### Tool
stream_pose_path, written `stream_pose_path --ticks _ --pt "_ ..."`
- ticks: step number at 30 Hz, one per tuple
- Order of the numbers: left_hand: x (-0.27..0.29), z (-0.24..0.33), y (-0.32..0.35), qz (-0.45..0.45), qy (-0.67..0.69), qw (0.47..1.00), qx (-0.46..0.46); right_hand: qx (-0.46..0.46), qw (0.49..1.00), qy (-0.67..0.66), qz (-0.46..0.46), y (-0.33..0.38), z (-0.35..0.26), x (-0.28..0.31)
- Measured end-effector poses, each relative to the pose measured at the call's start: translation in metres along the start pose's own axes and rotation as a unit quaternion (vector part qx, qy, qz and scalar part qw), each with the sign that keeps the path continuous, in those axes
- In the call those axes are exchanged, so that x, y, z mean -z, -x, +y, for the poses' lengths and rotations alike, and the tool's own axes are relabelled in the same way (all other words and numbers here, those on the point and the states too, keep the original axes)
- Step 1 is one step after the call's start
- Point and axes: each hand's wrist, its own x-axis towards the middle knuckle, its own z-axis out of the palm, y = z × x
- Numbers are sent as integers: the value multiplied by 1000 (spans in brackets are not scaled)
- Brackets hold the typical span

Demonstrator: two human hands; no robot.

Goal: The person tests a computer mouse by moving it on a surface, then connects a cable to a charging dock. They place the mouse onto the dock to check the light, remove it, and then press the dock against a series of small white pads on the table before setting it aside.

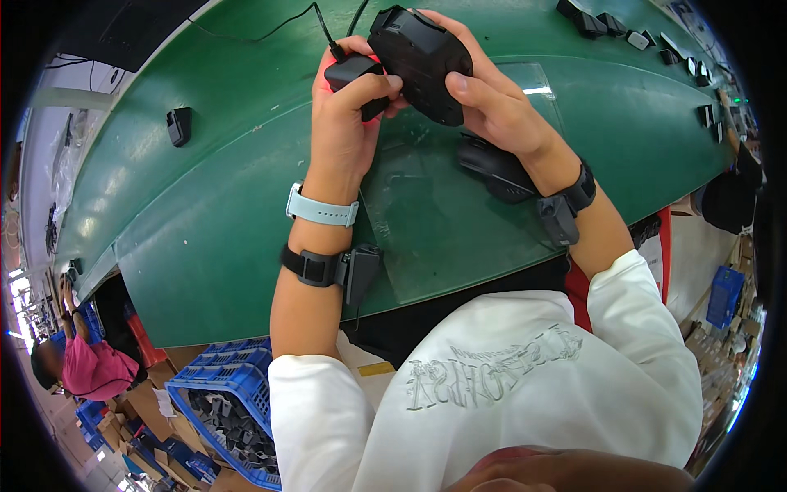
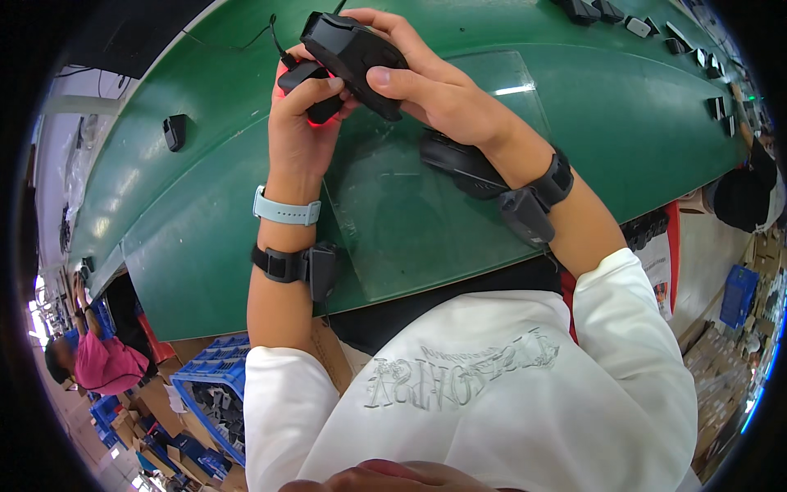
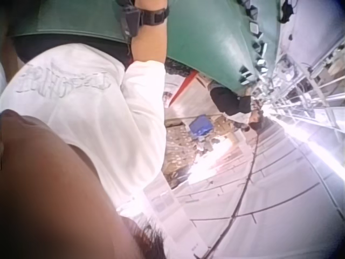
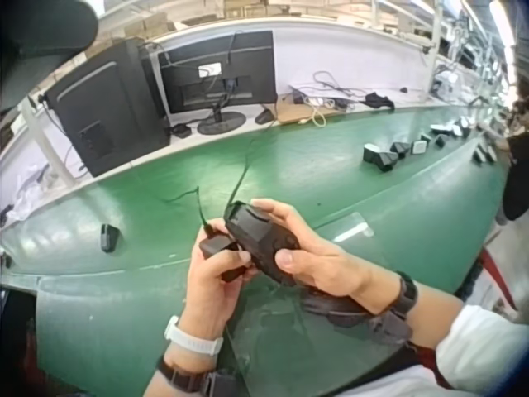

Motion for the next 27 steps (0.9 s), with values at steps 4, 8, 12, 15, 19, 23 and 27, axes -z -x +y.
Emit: stream_pose_path --ticks 4,8,12,15,19,23,27 --pt "0 0 0 1 -1 1000 -1 -10 1000 -16 12 1 -1 -1" --pt "1 -1 1 -4 -4 1000 -6 -3 999 -42 7 0 0 -4" --pt "2 -1 0 -13 -9 1000 -15 10 999 -44 5 -1 0 -5" --pt "3 0 0 -17 -8 1000 -16 2 1000 -15 10 1 0 -2" --pt "2 0 2 -21 -9 999 -24 31 999 2 27 3 11 7" --pt "2 0 2 -20 -14 999 -32 56 996 74 8 4 22 19" --pt "2 0 2 -28 -19 999 -32 60 994 91 -2 6 24 24"
